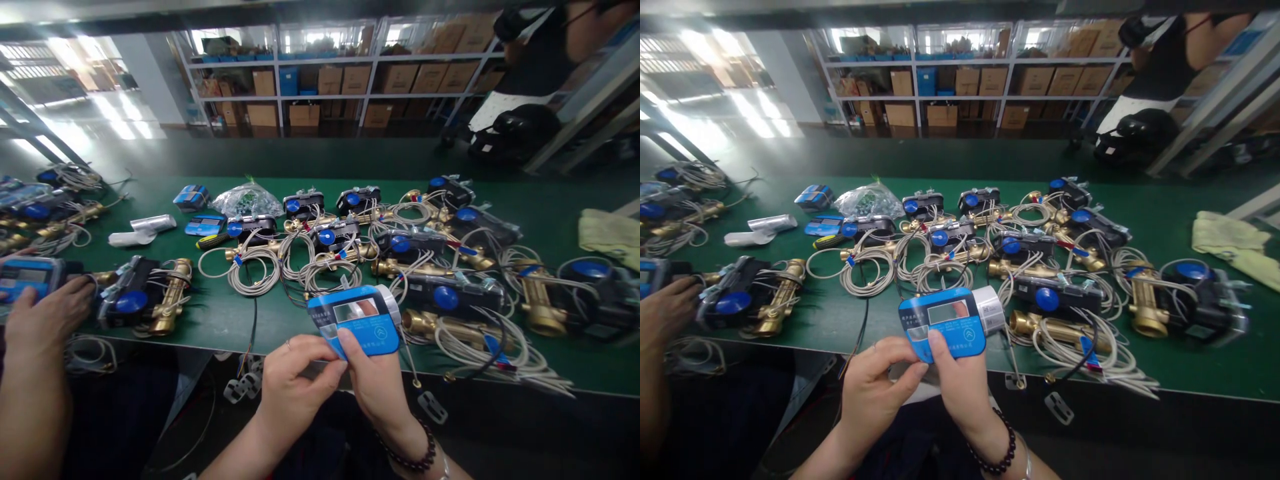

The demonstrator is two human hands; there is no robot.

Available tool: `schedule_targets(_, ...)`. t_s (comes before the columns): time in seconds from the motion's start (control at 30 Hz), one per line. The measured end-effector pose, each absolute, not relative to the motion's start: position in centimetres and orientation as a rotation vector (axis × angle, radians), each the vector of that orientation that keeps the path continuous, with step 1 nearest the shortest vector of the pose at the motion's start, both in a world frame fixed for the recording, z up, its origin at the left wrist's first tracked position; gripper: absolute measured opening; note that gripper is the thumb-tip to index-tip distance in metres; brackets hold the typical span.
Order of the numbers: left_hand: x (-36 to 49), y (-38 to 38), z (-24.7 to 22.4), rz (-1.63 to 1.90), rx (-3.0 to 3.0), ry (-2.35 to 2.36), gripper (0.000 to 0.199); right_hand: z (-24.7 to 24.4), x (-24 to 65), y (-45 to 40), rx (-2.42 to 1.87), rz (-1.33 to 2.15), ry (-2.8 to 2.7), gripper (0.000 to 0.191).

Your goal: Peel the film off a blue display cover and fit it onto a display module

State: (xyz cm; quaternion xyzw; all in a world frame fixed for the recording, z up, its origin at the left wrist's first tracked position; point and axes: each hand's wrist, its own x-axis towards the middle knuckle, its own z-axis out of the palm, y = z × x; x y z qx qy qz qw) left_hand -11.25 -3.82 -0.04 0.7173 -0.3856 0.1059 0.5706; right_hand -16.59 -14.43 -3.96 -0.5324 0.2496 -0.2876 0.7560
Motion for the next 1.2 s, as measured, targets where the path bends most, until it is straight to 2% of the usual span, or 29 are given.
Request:
schedule_targets(0.37, -11.0, -3.6, -0.4, 0.149, 1.608, -0.847, 0.007, -4.2, -16.5, -14.9, -1.176, -0.645, 0.532, 0.055)
schedule_targets(0.67, -11.0, -3.5, -0.4, 0.133, 1.62, -0.828, 0.005, -4.4, -16.6, -14.9, -1.171, -0.639, 0.535, 0.06)
schedule_targets(0.77, -11.2, -3.5, -0.3, 0.089, 1.645, -0.8, 0.008, -4.3, -16.7, -14.6, -1.239, -0.736, 0.568, 0.059)
schedule_targets(0.93, -11.6, -3.6, -0.5, -0.108, 1.649, -0.714, 0.015, -3.6, -16.5, -14.6, -1.404, -1.021, 0.605, 0.046)
schedule_targets(1.03, -11.3, -3.4, -0.6, -0.119, 1.64, -0.624, 0.015, -3.2, -16.4, -15.8, -1.401, -0.942, 0.528, 0.06)
schedule_targets(1.13, -10.8, -3.1, -0.3, 0.041, 1.671, -0.583, 0.015, -2.7, -16.6, -16.8, -1.402, -1.009, 0.419, 0.079)
schedule_targets(1.2, -10.8, -3.2, 0.2, 0.133, 1.708, -0.655, 0.014, -2.3, -16.9, -16.7, -1.508, -1.004, 0.271, 0.084)
